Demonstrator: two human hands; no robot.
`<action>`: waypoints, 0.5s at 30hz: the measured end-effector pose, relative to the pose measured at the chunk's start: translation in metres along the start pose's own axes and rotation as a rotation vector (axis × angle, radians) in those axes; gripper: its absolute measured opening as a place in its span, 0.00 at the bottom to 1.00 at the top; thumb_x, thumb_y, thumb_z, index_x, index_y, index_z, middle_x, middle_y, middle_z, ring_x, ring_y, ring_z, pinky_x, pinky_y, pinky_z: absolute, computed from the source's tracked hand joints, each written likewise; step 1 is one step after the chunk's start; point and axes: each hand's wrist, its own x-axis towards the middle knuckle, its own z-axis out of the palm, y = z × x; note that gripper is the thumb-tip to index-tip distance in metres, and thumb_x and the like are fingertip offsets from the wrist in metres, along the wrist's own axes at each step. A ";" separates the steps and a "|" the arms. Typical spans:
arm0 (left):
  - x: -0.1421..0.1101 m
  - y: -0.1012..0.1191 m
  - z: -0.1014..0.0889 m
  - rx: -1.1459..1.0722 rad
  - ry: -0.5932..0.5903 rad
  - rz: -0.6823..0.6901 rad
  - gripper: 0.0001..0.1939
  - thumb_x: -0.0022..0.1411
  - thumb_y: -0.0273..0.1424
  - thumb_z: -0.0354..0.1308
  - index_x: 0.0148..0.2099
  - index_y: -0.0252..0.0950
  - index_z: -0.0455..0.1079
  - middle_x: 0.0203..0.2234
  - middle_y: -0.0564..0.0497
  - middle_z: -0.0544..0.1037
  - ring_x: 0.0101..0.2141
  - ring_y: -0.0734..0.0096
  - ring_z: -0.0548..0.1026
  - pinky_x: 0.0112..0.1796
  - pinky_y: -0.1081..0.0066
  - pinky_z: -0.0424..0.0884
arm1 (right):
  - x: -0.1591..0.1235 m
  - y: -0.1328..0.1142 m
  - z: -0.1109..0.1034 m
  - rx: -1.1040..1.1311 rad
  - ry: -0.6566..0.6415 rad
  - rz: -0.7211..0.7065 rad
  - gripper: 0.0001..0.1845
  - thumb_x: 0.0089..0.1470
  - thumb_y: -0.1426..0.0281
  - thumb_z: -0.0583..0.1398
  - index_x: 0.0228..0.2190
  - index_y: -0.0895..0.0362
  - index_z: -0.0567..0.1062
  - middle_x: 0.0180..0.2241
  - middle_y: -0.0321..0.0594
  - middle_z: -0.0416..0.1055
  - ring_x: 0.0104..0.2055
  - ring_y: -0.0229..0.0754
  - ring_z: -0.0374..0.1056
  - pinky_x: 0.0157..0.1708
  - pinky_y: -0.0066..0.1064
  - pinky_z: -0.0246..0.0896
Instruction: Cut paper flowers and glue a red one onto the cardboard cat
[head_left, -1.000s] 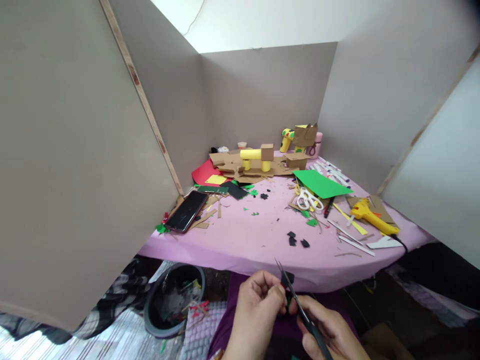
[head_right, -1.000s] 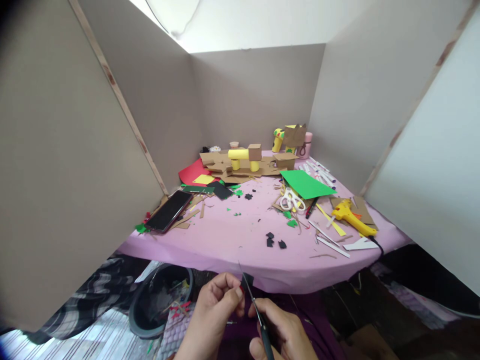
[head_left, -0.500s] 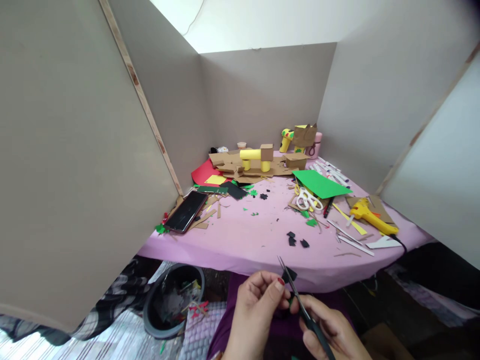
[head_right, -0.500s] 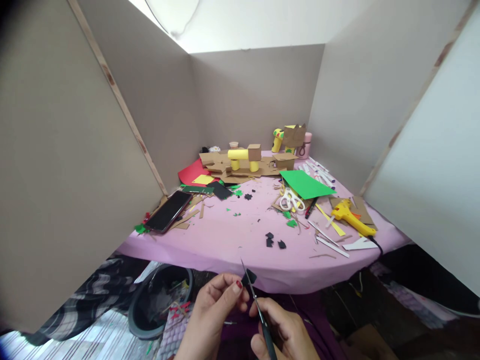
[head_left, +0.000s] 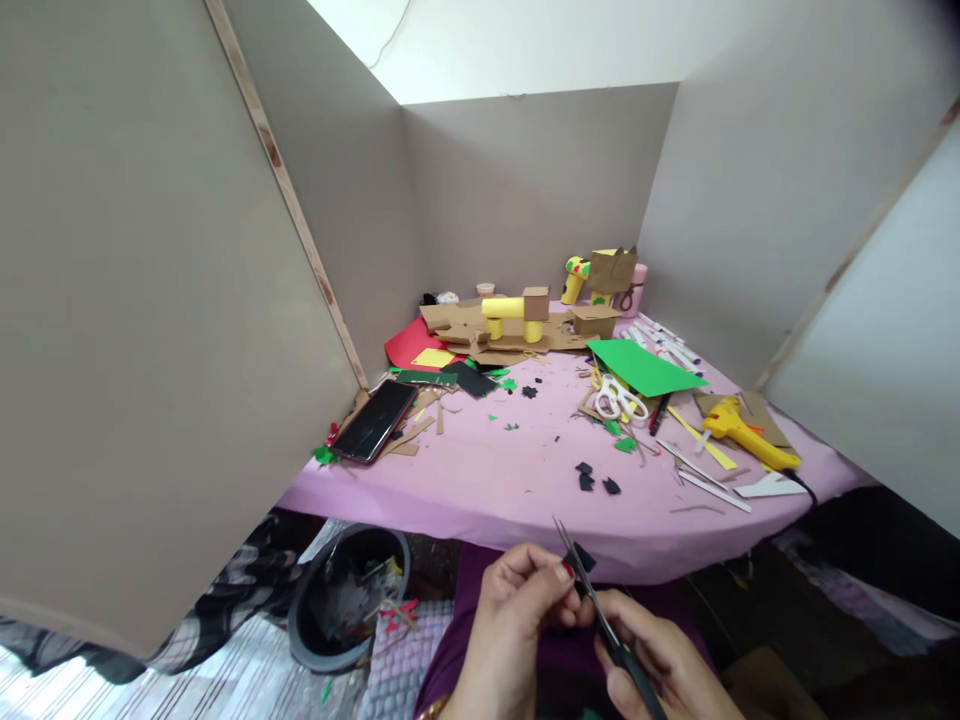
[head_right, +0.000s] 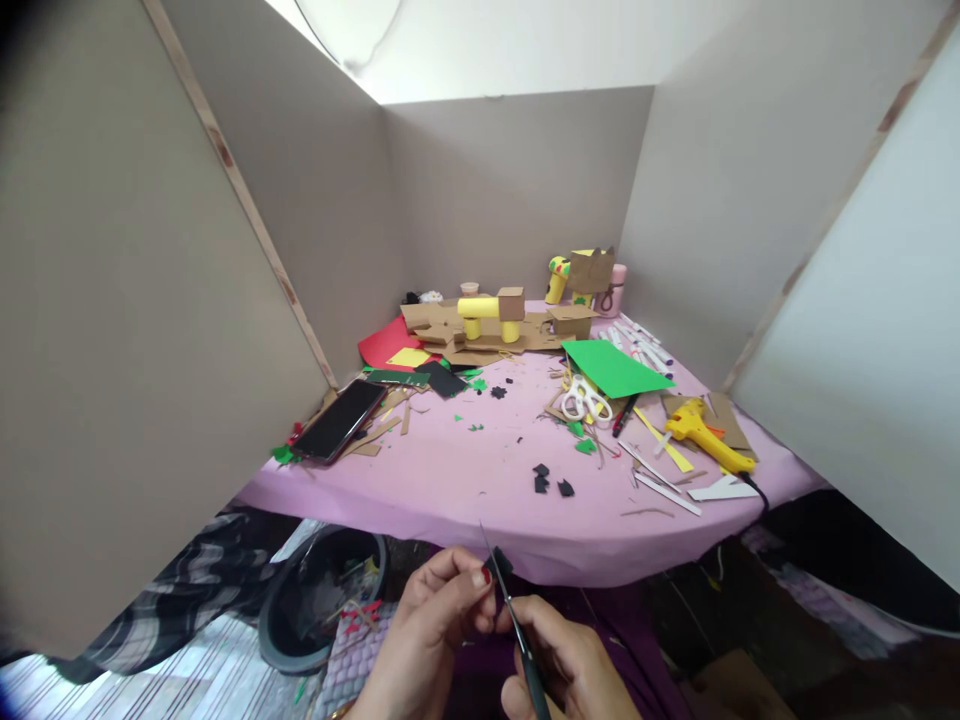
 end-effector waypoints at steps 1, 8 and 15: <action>-0.001 0.001 0.000 0.020 -0.001 0.015 0.08 0.49 0.28 0.62 0.23 0.33 0.67 0.14 0.55 0.70 0.18 0.79 0.64 0.26 0.74 0.60 | 0.000 0.000 0.000 0.002 -0.016 -0.010 0.27 0.49 0.46 0.55 0.37 0.55 0.74 0.19 0.37 0.66 0.26 0.44 0.66 0.31 0.32 0.66; 0.001 0.009 0.002 0.187 0.013 0.054 0.07 0.51 0.28 0.59 0.23 0.33 0.66 0.15 0.55 0.69 0.19 0.78 0.64 0.24 0.75 0.58 | -0.001 -0.001 -0.005 -0.045 0.008 -0.008 0.24 0.49 0.47 0.56 0.34 0.55 0.73 0.22 0.38 0.66 0.28 0.45 0.65 0.28 0.29 0.64; -0.001 0.009 0.001 0.196 0.001 0.062 0.07 0.51 0.29 0.60 0.25 0.32 0.67 0.16 0.54 0.70 0.20 0.77 0.65 0.25 0.75 0.59 | 0.004 0.000 -0.007 -0.011 -0.071 -0.017 0.26 0.49 0.45 0.53 0.32 0.55 0.70 0.21 0.32 0.56 0.22 0.36 0.51 0.22 0.26 0.54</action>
